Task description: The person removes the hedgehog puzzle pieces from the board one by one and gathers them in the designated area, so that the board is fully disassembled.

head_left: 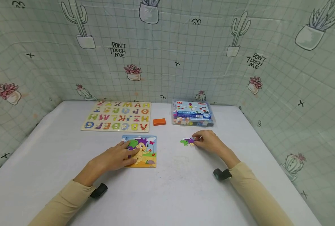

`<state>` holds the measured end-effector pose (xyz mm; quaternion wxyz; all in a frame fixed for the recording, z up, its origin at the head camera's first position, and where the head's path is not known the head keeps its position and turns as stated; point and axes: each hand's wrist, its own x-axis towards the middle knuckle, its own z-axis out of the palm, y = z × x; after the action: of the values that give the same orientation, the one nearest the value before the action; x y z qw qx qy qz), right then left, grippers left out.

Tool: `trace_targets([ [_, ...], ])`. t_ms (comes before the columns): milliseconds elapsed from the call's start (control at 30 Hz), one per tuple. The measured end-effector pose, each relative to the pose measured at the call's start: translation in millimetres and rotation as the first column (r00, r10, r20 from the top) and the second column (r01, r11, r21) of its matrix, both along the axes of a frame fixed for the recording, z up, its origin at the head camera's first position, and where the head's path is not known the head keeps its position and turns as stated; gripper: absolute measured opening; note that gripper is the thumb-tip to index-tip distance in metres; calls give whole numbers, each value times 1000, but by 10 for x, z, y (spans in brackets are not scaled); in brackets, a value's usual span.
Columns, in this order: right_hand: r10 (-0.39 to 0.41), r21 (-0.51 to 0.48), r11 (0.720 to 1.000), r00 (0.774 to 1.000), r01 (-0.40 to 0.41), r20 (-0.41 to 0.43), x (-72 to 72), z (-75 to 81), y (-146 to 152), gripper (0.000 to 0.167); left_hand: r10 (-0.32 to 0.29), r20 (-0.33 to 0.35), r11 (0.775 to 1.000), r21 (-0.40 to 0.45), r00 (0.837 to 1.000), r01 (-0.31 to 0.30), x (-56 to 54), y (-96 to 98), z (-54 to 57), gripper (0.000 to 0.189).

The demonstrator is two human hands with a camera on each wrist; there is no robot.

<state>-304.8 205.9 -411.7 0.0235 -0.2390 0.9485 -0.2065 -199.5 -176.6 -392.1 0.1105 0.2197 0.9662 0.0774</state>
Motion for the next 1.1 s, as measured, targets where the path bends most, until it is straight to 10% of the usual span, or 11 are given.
trace_targets([
  [1100,39,10,999,999,-38,-32,75,95,-255,26,-119,-105,992,25,987,122,93,116,-36,41],
])
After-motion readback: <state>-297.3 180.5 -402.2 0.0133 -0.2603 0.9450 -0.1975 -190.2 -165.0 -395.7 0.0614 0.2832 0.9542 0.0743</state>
